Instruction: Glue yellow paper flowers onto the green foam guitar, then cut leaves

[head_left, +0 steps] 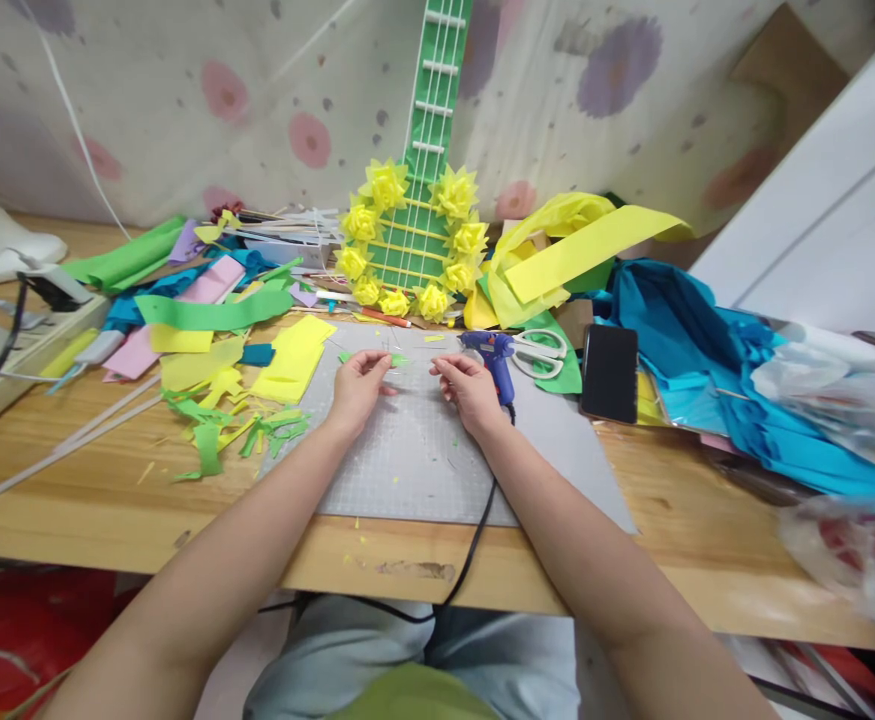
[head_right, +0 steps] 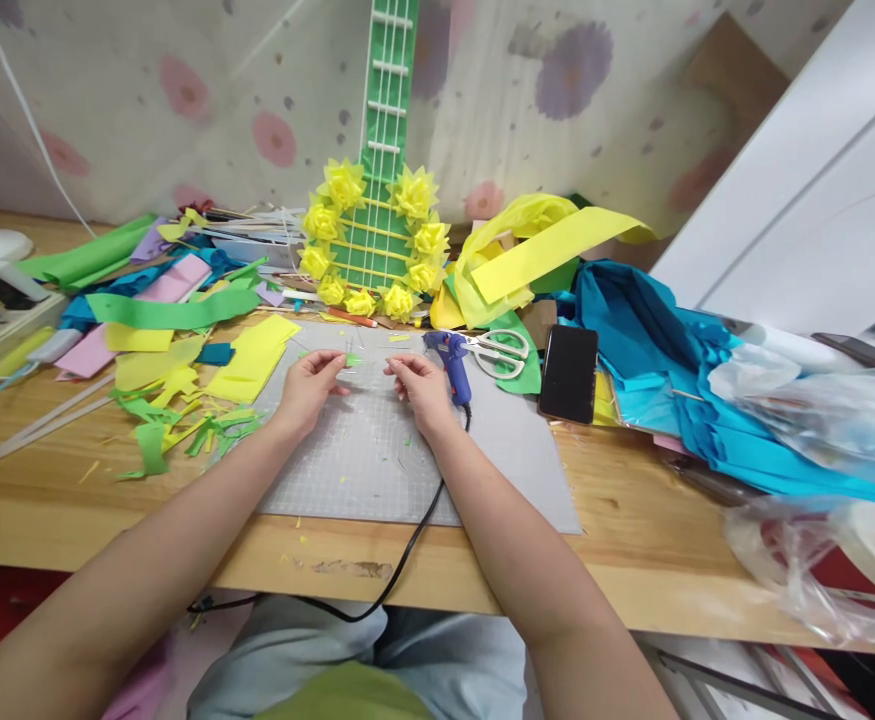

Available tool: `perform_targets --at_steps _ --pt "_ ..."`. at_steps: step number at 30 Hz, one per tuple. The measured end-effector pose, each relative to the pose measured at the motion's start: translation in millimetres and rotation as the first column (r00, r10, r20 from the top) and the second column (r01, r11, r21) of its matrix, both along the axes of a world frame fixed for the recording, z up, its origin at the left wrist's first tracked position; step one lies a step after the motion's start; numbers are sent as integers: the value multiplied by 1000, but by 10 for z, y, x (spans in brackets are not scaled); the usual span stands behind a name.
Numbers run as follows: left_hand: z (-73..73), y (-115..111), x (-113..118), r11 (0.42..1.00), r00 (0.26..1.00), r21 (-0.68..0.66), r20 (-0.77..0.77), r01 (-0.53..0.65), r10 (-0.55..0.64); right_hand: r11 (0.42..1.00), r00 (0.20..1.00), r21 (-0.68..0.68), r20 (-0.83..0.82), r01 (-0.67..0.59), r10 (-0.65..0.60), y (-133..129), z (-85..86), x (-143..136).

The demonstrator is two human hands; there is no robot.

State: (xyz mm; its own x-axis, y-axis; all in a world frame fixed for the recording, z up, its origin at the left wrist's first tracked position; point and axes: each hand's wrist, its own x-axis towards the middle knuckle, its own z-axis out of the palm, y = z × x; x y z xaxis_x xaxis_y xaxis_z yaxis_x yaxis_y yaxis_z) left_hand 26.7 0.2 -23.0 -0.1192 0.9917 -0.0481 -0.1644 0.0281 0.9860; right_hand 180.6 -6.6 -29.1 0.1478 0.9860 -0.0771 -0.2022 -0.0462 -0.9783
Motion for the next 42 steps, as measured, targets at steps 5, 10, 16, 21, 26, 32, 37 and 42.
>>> perform_targets --at_steps 5,10,16,21,26,32,37,42 --pt "6 -1 10 1000 1000 -11 -8 -3 3 1000 1000 -4 -4 -3 3 9 -6 2" --pt "-4 0 8 1000 1000 -9 -20 11 -11 1000 1000 -8 14 -2 2 22 -25 4" --pt "27 -19 4 1000 1000 -12 15 25 -25 1000 1000 -9 10 -6 6 23 -23 6" --pt "77 -14 -8 995 995 -50 67 82 -78 1000 1000 -6 8 -14 14 16 -15 8" --pt "92 2 -54 978 979 -76 84 194 -188 1000 999 10 45 -28 28 -7 3 -5" --pt "93 -9 -93 963 973 -135 27 233 -231 1000 998 8 57 -26 26 -10 10 -7" --pt "84 -2 -93 958 968 -141 5 250 -251 1000 999 13 44 -28 27 -9 6 -5" --pt "89 -9 -81 961 967 -123 -12 249 -253 999 999 7 28 -33 32 -8 4 -9"
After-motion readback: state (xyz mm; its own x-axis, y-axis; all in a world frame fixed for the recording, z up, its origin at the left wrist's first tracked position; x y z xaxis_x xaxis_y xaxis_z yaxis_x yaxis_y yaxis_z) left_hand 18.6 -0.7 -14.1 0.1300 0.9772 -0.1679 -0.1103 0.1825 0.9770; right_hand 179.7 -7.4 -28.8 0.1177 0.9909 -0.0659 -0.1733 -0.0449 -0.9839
